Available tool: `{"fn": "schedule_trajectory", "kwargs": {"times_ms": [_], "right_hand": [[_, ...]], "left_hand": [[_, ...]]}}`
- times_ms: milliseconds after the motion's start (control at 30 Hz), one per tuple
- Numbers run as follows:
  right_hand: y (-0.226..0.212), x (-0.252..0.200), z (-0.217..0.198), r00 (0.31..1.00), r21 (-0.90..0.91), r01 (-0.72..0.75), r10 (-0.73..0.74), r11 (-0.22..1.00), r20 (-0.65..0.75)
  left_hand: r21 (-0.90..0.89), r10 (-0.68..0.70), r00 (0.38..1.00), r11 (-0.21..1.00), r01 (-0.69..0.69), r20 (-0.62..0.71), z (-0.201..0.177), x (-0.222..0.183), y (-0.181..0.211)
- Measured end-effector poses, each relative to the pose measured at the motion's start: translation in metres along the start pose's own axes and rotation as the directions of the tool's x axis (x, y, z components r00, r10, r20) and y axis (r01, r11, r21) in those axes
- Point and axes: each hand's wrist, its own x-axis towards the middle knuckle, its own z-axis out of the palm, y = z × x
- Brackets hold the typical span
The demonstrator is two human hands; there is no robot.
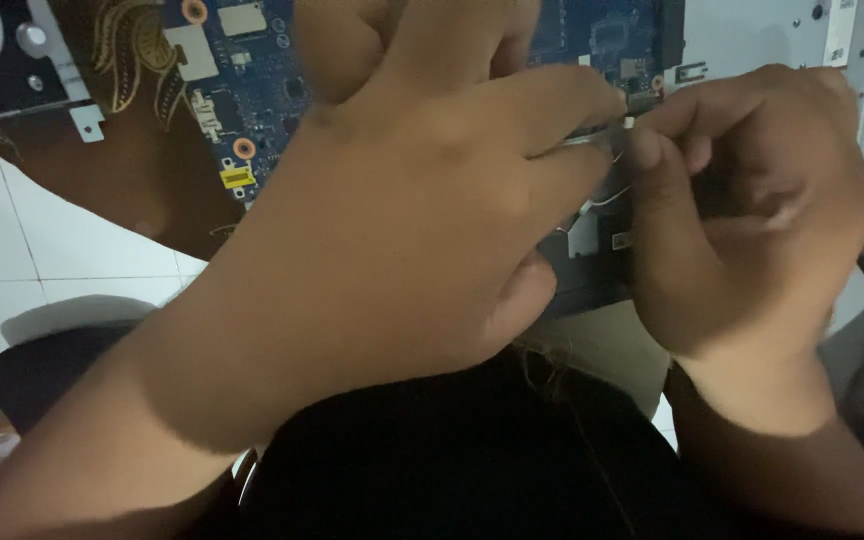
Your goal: Connecting ribbon cables and components to a laptop motherboard during a repair or assembly process.
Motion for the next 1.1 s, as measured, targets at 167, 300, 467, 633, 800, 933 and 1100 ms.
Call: {"fn": "schedule_trajectory", "kwargs": {"times_ms": [167,300,467,633,800,933,1100], "right_hand": [[-0.008,0.006,-0.016,0.998,0.091,0.02,-0.025,0.996,0.051],[-0.015,0.004,-0.015,1.0,0.018,-0.017,0.017,1.0,0.02],[-0.013,0.001,-0.014,1.0,-0.09,0.027,-0.026,0.996,0.018],[-0.019,0.008,-0.013,0.999,-0.044,-0.021,0.023,0.999,0.045],[-0.027,0.013,-0.017,0.99,0.062,-0.117,0.111,0.991,0.092],[-0.029,0.018,-0.022,0.982,0.115,-0.122,0.103,0.986,0.158],[-0.031,0.018,-0.022,0.978,0.131,-0.165,0.144,0.978,0.151]], "left_hand": [[0.049,0.002,1.0,0.999,-0.001,-0.024,0.0,-0.001,0.001],[0.098,0.026,0.995,0.995,-0.016,-0.098,-0.002,-0.005,0.0],[0.133,0.054,0.992,0.99,-0.039,-0.112,-0.001,-0.008,-0.002],[0.134,0.032,0.995,0.991,-0.019,-0.098,-0.003,-0.007,0.002],[0.155,0.041,0.993,0.988,-0.024,-0.111,-0.003,-0.008,0.001],[0.125,0.014,0.996,0.992,-0.003,-0.084,-0.005,-0.008,0.002],[0.118,0.012,0.998,0.993,-0.004,-0.066,-0.003,-0.006,0.003]]}}
